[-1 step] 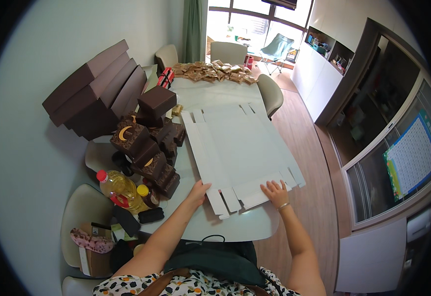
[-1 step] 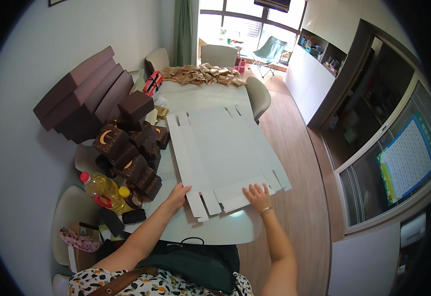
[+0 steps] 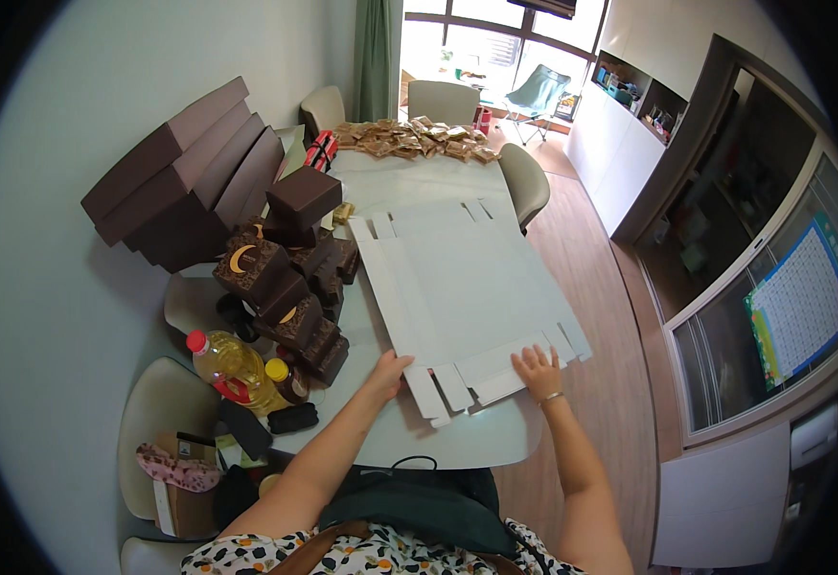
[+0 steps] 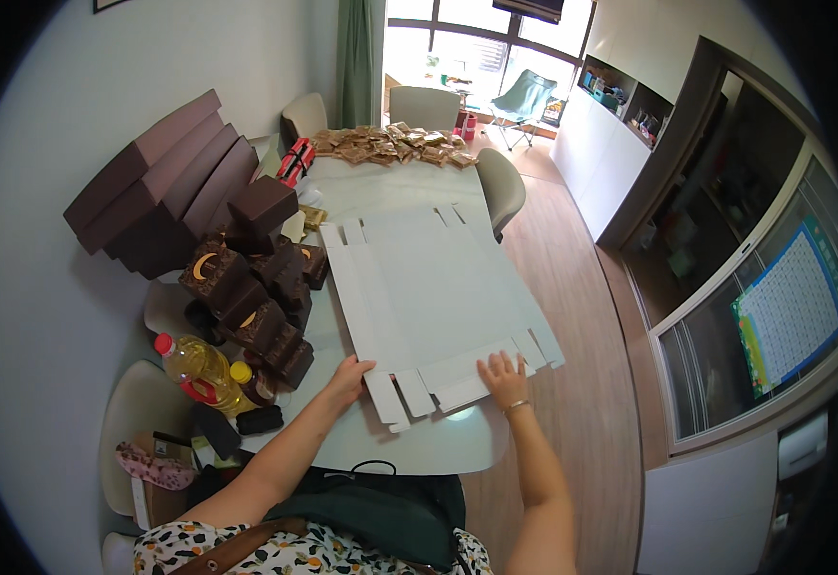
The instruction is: The person assembles flat-packed brown cardboard boxes on a white table. They fold the side flaps of the box frames, apply adhesive tape to secure the corners, and stack the finished boxes. The person also handles and folds additional flat cardboard pieces during the process.
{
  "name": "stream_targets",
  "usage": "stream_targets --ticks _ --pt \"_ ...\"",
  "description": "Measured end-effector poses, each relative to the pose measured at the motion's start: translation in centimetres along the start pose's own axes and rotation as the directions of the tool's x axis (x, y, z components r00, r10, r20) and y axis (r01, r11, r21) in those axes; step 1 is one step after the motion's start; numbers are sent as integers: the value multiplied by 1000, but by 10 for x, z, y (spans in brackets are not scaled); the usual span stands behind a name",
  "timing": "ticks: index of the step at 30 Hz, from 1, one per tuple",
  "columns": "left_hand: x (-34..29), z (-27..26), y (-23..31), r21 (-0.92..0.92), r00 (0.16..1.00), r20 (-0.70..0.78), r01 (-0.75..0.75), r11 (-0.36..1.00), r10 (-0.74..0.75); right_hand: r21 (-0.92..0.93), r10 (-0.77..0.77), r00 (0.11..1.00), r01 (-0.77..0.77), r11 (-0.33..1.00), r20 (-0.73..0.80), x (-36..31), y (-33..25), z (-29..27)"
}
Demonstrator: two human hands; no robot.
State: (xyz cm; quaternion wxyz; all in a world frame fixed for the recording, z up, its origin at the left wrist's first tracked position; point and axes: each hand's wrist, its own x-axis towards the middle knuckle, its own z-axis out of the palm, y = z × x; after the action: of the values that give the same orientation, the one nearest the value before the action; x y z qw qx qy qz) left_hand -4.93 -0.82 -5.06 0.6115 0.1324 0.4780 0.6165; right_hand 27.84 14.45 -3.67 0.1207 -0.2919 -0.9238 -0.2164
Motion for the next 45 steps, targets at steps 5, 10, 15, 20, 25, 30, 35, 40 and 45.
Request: stream_targets --ticks 5,10,15,20,25,30,35,40,45 --pt "-11 42 -10 194 986 63 139 971 -154 407 684 727 -611 679 -49 -31 15 44" --pt "-17 80 7 318 962 151 172 933 -229 877 864 204 -256 -406 460 -82 20 66" --pt "-11 72 3 362 967 209 63 930 -147 578 581 95 53 -814 809 -39 -3 16" --pt "-18 93 17 436 967 236 -15 900 -99 610 587 240 -27 -792 773 -62 16 28" --pt "35 62 40 -55 998 -56 -41 998 38 716 686 295 7 -698 665 -87 36 6" --pt "53 44 42 73 999 -51 -9 997 13 734 693 288 -57 -677 661 -97 48 -21" --pt "49 78 43 106 994 -36 -101 989 105 753 731 245 4 -658 637 -97 26 -26" --pt "56 81 58 151 948 7 -317 936 319 709 709 249 109 -697 660 -48 -77 -31" --pt "66 27 71 137 986 5 -166 977 167 561 568 263 111 -821 780 -11 -164 -18"
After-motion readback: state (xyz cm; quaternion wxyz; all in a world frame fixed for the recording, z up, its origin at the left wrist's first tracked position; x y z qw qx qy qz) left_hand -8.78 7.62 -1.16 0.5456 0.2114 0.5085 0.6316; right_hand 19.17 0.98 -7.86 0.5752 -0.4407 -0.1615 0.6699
